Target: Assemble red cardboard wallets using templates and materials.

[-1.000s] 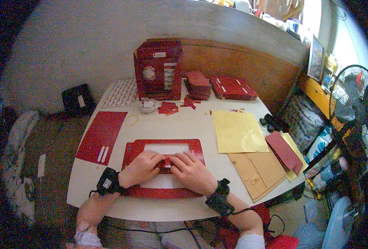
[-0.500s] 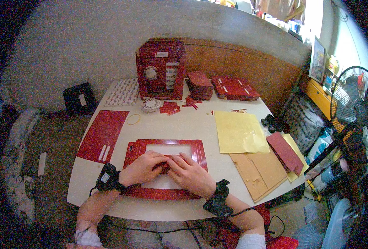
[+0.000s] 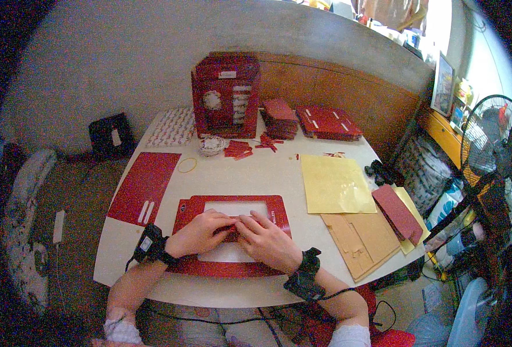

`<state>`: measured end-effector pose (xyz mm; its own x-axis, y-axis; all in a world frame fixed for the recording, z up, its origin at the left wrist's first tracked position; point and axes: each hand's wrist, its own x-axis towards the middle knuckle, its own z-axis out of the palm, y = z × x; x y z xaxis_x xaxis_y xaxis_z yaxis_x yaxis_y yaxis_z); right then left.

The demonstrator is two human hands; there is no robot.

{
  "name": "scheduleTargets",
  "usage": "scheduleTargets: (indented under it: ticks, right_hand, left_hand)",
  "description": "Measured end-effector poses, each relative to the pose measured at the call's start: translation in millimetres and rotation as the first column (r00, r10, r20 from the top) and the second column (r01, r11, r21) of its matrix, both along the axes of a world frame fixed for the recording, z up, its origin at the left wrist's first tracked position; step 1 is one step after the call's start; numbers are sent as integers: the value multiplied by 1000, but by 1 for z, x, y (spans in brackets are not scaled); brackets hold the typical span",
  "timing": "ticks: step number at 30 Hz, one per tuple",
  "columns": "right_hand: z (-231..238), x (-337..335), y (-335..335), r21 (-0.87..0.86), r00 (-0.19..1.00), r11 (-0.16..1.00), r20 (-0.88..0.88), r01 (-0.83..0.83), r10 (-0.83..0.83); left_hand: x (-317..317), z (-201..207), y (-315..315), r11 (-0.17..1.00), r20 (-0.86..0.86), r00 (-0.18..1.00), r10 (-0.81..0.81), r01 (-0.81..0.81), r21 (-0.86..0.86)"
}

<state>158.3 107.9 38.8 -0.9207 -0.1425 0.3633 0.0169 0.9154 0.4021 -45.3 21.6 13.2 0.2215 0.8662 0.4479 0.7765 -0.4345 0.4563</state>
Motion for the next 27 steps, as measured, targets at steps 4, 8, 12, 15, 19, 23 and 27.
scheduleTargets:
  ticks: [4, 8, 12, 15, 19, 23, 27]
  right_hand:
    - [2, 0, -1, 27, 1000, 1000, -6, -14, 15]
    - [-1, -2, -1, 50, 1000, 999, -17, -9, 10]
    - [-3, -2, 1, 51, 999, 999, -30, -10, 12]
    - [-3, -4, 0, 55, 999, 998, -31, -6, 7]
    - [-4, -3, 2, 43, 1000, 999, -27, 1, 0]
    - [-5, -3, 6, 1, 1000, 1000, -2, -29, 29]
    - [-6, -3, 6, 37, 999, 998, -15, -43, 43]
  left_hand:
    - [1, 2, 1, 999, -3, 1000, 3, -4, -34]
    - [1, 3, 0, 999, 14, 1000, 5, -5, -34]
    - [2, 5, 0, 1000, 12, 1000, -4, 4, -30]
    - [1, 3, 1, 999, 20, 1000, -16, 16, -34]
    - [0, 1, 2, 999, 29, 999, -32, 32, -28]
    - [0, 1, 2, 998, 41, 998, -52, 54, -34]
    - [0, 7, 0, 982, -15, 1000, -9, 6, -187]
